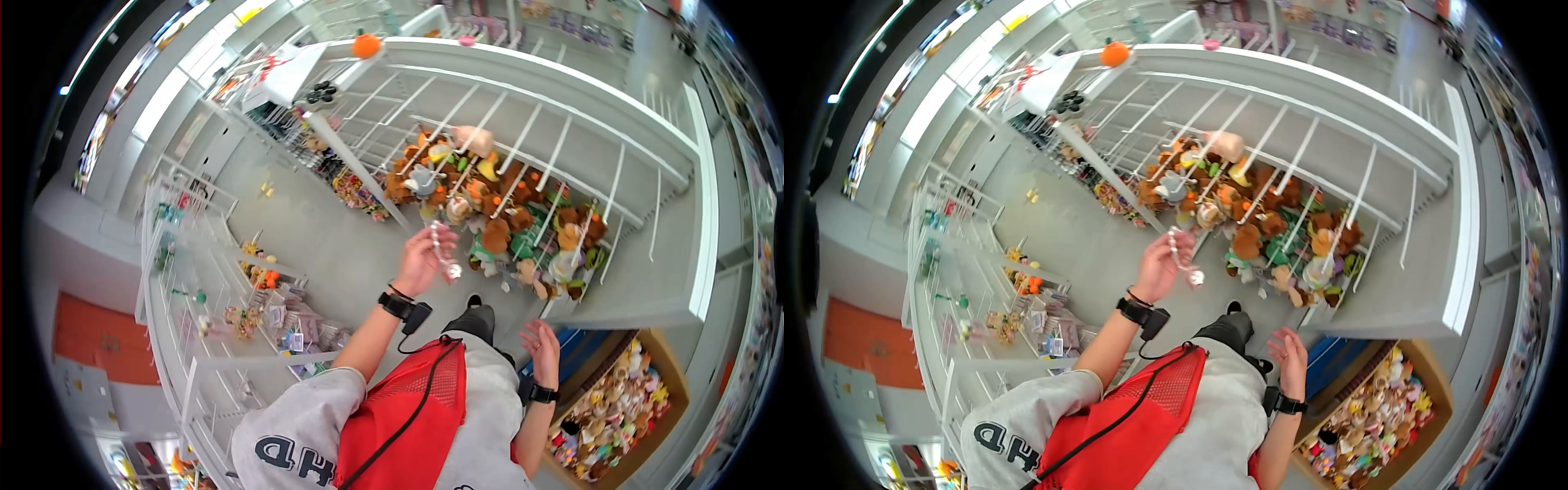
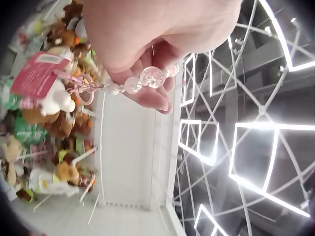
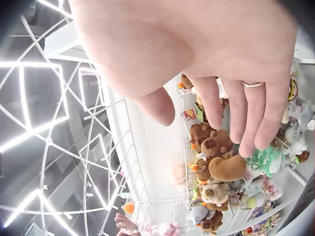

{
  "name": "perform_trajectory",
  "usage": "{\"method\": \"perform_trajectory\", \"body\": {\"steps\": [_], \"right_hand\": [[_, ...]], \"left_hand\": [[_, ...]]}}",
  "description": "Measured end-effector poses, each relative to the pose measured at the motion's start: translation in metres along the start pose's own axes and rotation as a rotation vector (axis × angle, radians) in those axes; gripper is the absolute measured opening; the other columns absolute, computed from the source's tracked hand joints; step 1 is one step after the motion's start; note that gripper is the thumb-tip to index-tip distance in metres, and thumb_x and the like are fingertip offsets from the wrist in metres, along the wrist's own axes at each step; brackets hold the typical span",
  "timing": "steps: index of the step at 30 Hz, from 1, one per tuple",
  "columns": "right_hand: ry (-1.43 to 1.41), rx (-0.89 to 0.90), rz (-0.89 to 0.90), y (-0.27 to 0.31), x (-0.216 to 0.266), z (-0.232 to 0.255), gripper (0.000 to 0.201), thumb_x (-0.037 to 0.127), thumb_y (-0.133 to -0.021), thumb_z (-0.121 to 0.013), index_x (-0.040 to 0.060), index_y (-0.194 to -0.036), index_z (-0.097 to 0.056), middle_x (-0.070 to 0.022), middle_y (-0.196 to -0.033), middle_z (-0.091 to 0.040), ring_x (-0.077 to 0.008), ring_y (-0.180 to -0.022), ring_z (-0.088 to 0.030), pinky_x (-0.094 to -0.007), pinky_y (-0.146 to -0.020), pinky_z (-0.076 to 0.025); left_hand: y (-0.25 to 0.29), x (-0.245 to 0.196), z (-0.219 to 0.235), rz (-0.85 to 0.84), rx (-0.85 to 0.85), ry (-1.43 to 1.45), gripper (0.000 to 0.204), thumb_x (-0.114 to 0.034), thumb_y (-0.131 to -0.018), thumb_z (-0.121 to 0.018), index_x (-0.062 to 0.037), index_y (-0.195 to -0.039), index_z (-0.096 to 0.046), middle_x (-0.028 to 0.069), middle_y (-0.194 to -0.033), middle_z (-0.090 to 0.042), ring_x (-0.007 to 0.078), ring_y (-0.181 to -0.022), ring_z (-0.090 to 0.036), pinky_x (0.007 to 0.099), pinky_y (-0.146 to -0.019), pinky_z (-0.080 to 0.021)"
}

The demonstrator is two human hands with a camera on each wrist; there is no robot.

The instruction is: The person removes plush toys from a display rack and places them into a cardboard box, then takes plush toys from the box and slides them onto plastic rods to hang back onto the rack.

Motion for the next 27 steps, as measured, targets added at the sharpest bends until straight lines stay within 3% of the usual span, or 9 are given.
{"method": "perform_trajectory", "body": {"steps": [2,4,7,10,15,20,23,27], "right_hand": [[0.018,0.018,-0.013,-0.01,-0.006,-0.012,0.047,0.033,-0.112,-0.058,-0.0003,-0.146,-0.057,-0.0156,-0.137,-0.069,-0.0252,-0.113,-0.072,-0.0345,-0.092,-0.056],[0.036,0.02,-0.017,-0.02,-0.003,-0.024,0.047,0.032,-0.112,-0.059,-0.0004,-0.145,-0.057,-0.0156,-0.136,-0.07,-0.0254,-0.113,-0.072,-0.0347,-0.092,-0.056],[0.087,0.022,-0.022,-0.026,-0.003,-0.054,0.045,0.032,-0.112,-0.059,0.0006,-0.144,-0.058,-0.0148,-0.132,-0.072,-0.0245,-0.114,-0.072,-0.0366,-0.095,-0.056],[0.121,-0.01,-0.031,-0.042,-0.015,-0.069,0.045,0.033,-0.111,-0.06,0.0011,-0.143,-0.059,-0.0146,-0.132,-0.072,-0.0246,-0.112,-0.072,-0.0373,-0.096,-0.056],[0.084,-0.064,-0.057,-0.09,-0.048,-0.111,0.045,0.035,-0.11,-0.062,0.0024,-0.141,-0.06,-0.0143,-0.132,-0.072,-0.0246,-0.111,-0.071,-0.0382,-0.095,-0.055],[0.049,-0.141,-0.057,-0.141,-0.066,-0.195,0.048,0.038,-0.108,-0.064,0.0031,-0.14,-0.061,-0.0136,-0.131,-0.071,-0.0248,-0.115,-0.069,-0.0388,-0.096,-0.054],[0.009,-0.16,-0.054,-0.163,-0.074,-0.242,0.045,0.037,-0.107,-0.067,0.0065,-0.139,-0.062,-0.0114,-0.13,-0.072,-0.0235,-0.111,-0.07,-0.0376,-0.096,-0.054],[-0.02,-0.171,-0.011,-0.171,-0.088,-0.299,0.045,0.037,-0.106,-0.067,0.0062,-0.139,-0.062,-0.0111,-0.13,-0.072,-0.023,-0.112,-0.069,-0.0364,-0.096,-0.052]], "left_hand": [[0.001,-0.047,0.027,-0.111,-0.268,-0.19,0.033,-0.013,-0.11,-0.056,0.0015,-0.139,-0.063,0.0159,-0.126,-0.075,0.0213,-0.109,-0.073,0.0326,-0.09,-0.06],[-0.005,-0.081,0.075,-0.212,-0.371,-0.218,0.036,-0.011,-0.109,-0.061,-0.0005,-0.143,-0.063,0.0141,-0.13,-0.074,0.0195,-0.111,-0.074,0.0282,-0.085,-0.061],[-0.012,-0.143,0.129,-0.34,-0.484,-0.258,0.035,-0.012,-0.108,-0.065,0.0046,-0.138,-0.064,0.0165,-0.123,-0.076,0.0226,-0.105,-0.077,0.033,-0.084,-0.064],[-0.031,-0.202,0.195,-0.419,-0.568,-0.306,0.034,-0.012,-0.108,-0.066,0.0057,-0.137,-0.064,0.0161,-0.122,-0.076,0.022,-0.104,-0.077,0.031,-0.085,-0.063],[-0.086,-0.309,0.281,-0.579,-0.602,-0.445,0.034,-0.013,-0.107,-0.068,0.01,-0.131,-0.066,0.0174,-0.116,-0.076,0.0232,-0.099,-0.077,0.0329,-0.084,-0.065],[-0.161,-0.4,0.357,-0.649,-0.594,-0.529,0.031,-0.011,-0.108,-0.065,0.0124,-0.128,-0.066,0.0163,-0.113,-0.077,0.0234,-0.094,-0.077,0.0335,-0.081,-0.064],[-0.198,-0.445,0.365,-0.673,-0.584,-0.612,0.022,-0.004,-0.107,-0.06,0.0118,-0.116,-0.072,0.0143,-0.106,-0.078,0.0208,-0.091,-0.078,0.0319,-0.074,-0.065],[-0.237,-0.485,0.402,-0.654,-0.508,-0.504,0.028,-0.009,-0.108,-0.063,0.0092,-0.128,-0.068,0.0166,-0.115,-0.077,0.0235,-0.094,-0.078,0.0327,-0.079,-0.064]]}}
Point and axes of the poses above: each hand's wrist, its own y-axis away from the middle knuckle, its own z-axis out of the back of the hand, x = y × z, the point moved 2 cm from there along -y, towards the middle knuckle
